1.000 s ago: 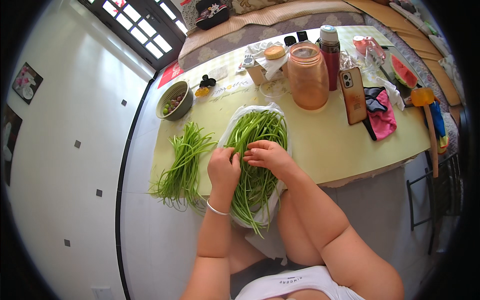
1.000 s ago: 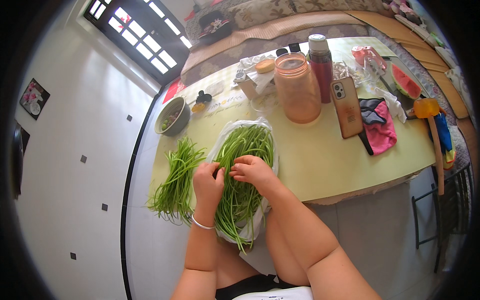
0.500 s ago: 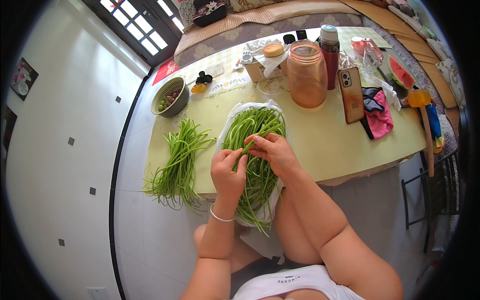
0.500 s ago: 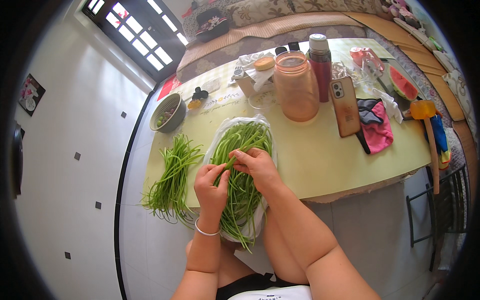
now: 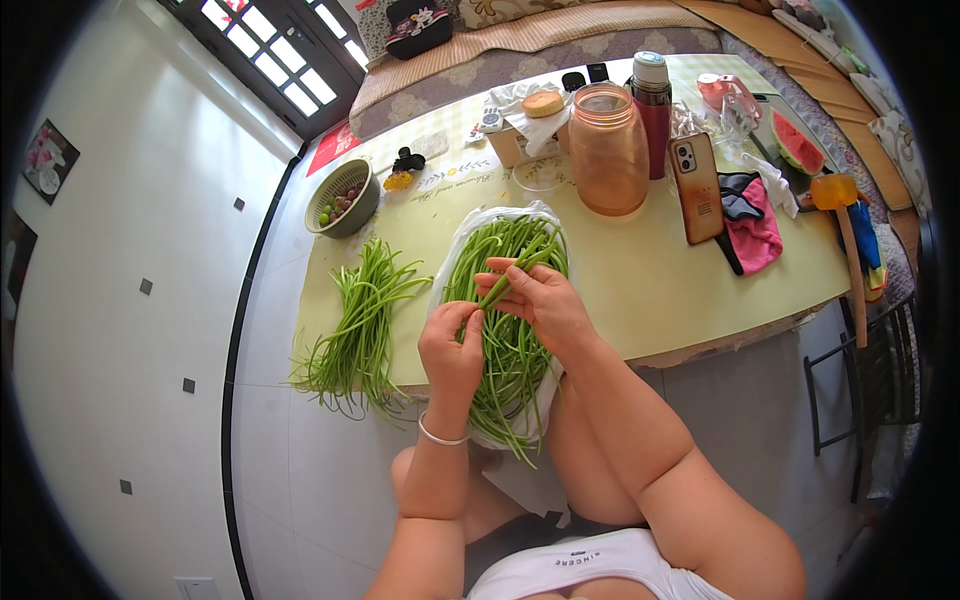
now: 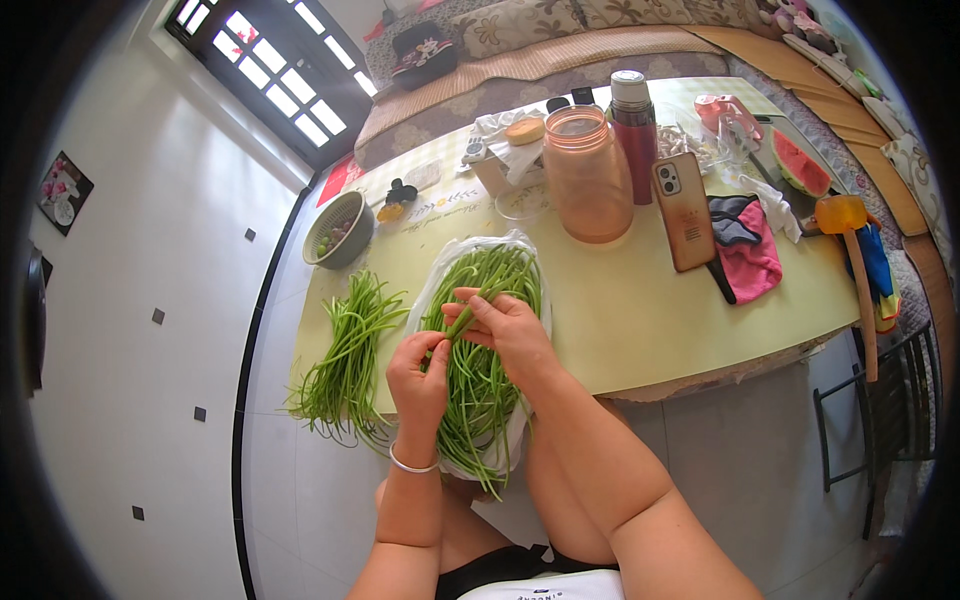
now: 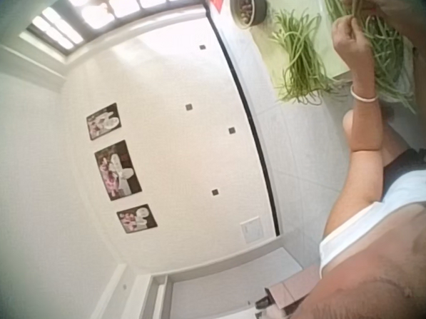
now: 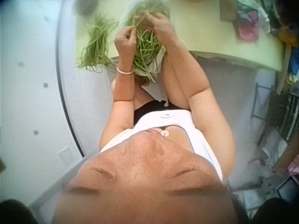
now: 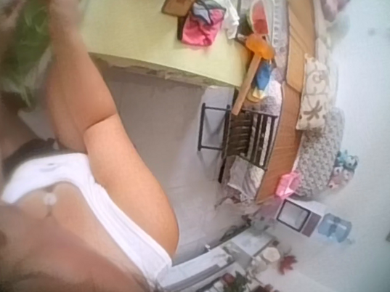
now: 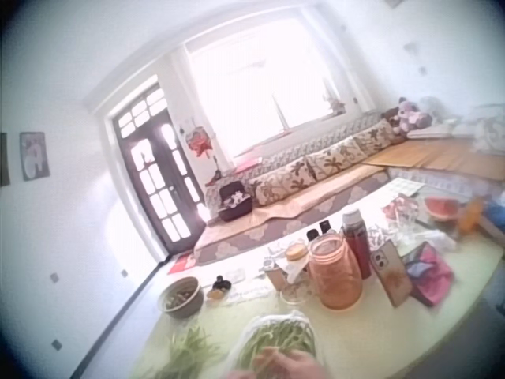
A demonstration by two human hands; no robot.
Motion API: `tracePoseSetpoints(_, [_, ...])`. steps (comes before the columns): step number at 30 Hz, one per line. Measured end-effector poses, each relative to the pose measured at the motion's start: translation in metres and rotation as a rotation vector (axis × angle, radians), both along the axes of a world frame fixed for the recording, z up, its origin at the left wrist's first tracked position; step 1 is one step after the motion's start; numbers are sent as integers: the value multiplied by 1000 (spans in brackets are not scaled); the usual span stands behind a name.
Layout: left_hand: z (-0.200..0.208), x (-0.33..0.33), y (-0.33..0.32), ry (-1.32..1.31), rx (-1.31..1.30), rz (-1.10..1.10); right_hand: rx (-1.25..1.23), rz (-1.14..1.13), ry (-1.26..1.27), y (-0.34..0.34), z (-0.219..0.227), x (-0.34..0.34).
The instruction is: The person sits on the floor and sorts a bundle of long green vegetables, picking individual stems and placing them into a plastic bag on the table. The person then stands up and walks toward a glass door, opening it to step outside.
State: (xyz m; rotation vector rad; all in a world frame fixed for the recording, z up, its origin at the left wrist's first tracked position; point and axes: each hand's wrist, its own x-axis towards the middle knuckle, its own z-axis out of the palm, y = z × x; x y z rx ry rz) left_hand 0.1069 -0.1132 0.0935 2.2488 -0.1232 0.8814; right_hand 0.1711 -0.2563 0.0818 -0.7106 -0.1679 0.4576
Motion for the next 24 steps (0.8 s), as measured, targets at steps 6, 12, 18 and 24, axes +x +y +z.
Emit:
tracePoseSetpoints(6, [-4,0,5,142,-208,-16,26,38,-38,0,5,-1])
tracePoseSetpoints(12, [0,2,9,228,-220,-71,91,-29,9,0,2,1])
tracePoseSetpoints(18, [-9,11,22,66,172,128,41,-100,224,-3,-11,9])
tracePoseSetpoints(24, [-18,13,22,216,169,141,21,-111,232,-2,-13,10])
